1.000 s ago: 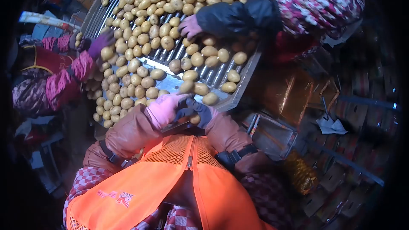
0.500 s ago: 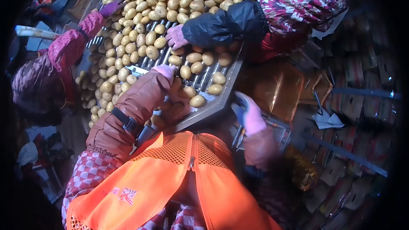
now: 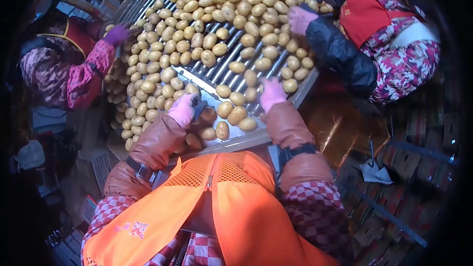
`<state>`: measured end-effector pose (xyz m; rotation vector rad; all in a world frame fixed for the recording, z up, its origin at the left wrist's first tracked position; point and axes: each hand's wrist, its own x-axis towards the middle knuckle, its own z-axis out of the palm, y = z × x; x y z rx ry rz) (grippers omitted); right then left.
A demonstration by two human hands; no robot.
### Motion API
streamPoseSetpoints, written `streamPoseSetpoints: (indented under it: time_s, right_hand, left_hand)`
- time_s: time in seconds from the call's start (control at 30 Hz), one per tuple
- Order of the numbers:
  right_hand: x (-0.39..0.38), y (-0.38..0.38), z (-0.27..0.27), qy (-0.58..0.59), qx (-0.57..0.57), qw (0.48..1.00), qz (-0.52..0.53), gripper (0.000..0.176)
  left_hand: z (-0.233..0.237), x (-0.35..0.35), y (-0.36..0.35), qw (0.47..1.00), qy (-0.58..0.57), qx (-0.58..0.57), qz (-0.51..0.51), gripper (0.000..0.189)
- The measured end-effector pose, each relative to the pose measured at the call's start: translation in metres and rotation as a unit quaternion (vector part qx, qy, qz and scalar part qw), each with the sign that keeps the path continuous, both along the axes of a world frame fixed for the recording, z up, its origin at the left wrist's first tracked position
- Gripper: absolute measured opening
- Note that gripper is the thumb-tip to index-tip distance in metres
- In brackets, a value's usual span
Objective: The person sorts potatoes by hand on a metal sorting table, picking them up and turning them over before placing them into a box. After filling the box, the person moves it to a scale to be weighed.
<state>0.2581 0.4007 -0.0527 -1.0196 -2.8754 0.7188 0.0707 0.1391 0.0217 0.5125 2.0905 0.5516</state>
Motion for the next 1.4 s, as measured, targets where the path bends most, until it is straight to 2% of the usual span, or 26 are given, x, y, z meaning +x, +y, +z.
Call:
streamPoseSetpoints:
  time_s: [0.07,0.1,0.13,0.17,0.2,0.27,0.3,0.33,0.4,0.43,0.47,0.57,0.6,0.63,0.67,0.7,0.87,0.93,0.97,1.0,1.07,1.13,1.17,1.2,1.27,1.4]
  right_hand:
    - [0.017,-0.016,0.008,0.153,-0.095,0.984,0.004,0.041]
    - [0.019,-0.015,0.008,0.211,-0.303,0.924,-0.097,0.042]
    - [0.022,-0.016,0.008,0.254,-0.495,0.808,-0.195,0.044]
    - [0.024,-0.029,0.048,0.311,-0.600,0.691,-0.256,0.048]
    - [0.032,-0.029,0.047,0.335,-0.681,0.610,-0.227,0.046]
    - [0.035,-0.040,0.054,0.333,-0.756,0.532,-0.186,0.045]
    - [0.038,-0.050,0.056,0.338,-0.604,0.715,-0.097,0.035]
    - [0.032,-0.048,0.059,0.335,-0.603,0.718,-0.096,0.035]
    - [0.018,-0.044,0.064,0.239,-0.650,0.683,-0.233,0.024]
    - [0.002,-0.037,0.054,0.211,-0.617,0.721,-0.237,0.025]
    - [-0.017,-0.029,0.043,0.184,-0.581,0.756,-0.239,0.026]
    - [-0.062,-0.017,0.074,0.127,-0.198,0.971,-0.032,0.044]
    - [-0.078,-0.009,0.077,0.062,-0.023,0.996,0.051,0.050]
    - [-0.094,-0.004,0.070,-0.003,-0.071,0.995,0.071,0.057]
    - [-0.104,-0.009,0.069,-0.027,-0.067,0.993,0.092,0.051]
    - [-0.112,-0.012,0.061,-0.035,-0.099,0.991,0.083,0.050]
    - [-0.106,-0.022,0.058,-0.005,-0.268,0.953,0.139,0.048]
    - [-0.096,0.003,0.047,0.057,-0.568,0.819,-0.054,0.050]
    - [-0.089,0.011,0.049,0.114,-0.521,0.844,-0.056,0.052]
    - [-0.068,0.025,0.056,0.163,-0.403,0.899,-0.043,0.048]
    - [-0.052,0.037,0.037,0.171,-0.363,0.916,-0.009,0.043]
    - [-0.049,0.043,0.010,0.107,-0.264,0.958,0.033,0.044]
    - [-0.065,0.019,0.073,-0.066,-0.224,0.972,0.015,0.052]
    - [-0.069,0.009,0.066,-0.078,-0.129,0.987,0.061,0.055]
    - [-0.088,-0.003,0.049,-0.177,-0.053,0.976,0.114,0.052]
    - [-0.093,-0.003,0.048,-0.135,-0.109,0.975,0.137,0.048]
  left_hand:
    - [-0.005,0.007,0.002,0.957,0.243,0.126,-0.095,0.015]
    - [-0.004,0.009,0.008,0.955,0.219,0.156,-0.124,0.023]
    - [-0.002,0.009,0.022,0.931,0.264,0.129,-0.215,0.035]
    - [-0.011,0.011,0.039,0.906,0.303,0.117,-0.270,0.039]
    - [-0.022,0.012,0.055,0.875,0.343,0.107,-0.326,0.044]
    - [-0.033,0.012,0.078,0.901,0.268,0.051,-0.337,0.044]
    - [-0.035,0.008,0.086,0.909,0.241,0.038,-0.339,0.050]
    - [-0.036,0.006,0.090,0.910,0.240,0.040,-0.336,0.050]
    - [-0.038,0.001,0.085,0.923,0.219,0.050,-0.312,0.054]
    - [-0.043,-0.001,0.078,0.950,0.186,0.083,-0.239,0.058]
    - [-0.039,0.000,0.069,0.950,0.185,0.078,-0.240,0.058]
    - [-0.025,0.004,0.035,0.971,0.109,0.214,0.004,0.061]
    - [-0.023,0.004,0.024,0.973,0.096,0.200,0.057,0.058]
    - [-0.024,0.002,0.011,0.970,0.087,0.212,0.079,0.057]
    - [-0.025,-0.002,-0.001,0.966,0.079,0.225,0.102,0.057]
    - [-0.026,-0.006,-0.014,0.958,-0.030,0.240,0.156,0.058]
    - [-0.045,0.014,-0.055,0.937,-0.025,0.266,0.223,0.054]
    - [-0.046,0.026,-0.058,0.956,-0.011,0.232,0.180,0.053]
    - [-0.040,0.035,-0.058,0.951,-0.079,0.210,0.213,0.055]
    - [-0.045,0.045,-0.056,0.980,0.086,0.169,0.066,0.056]
    - [-0.024,0.046,-0.044,0.987,0.019,0.135,0.088,0.057]
    - [-0.049,0.046,-0.044,0.983,0.014,0.160,0.094,0.058]
    - [-0.057,0.046,-0.045,0.977,0.012,0.186,0.103,0.058]
    - [-0.053,0.047,-0.043,0.978,0.014,0.184,0.101,0.058]
    - [-0.039,0.045,-0.037,0.982,-0.006,0.161,0.101,0.058]
    - [-0.035,0.046,-0.038,0.984,0.014,0.158,0.087,0.056]
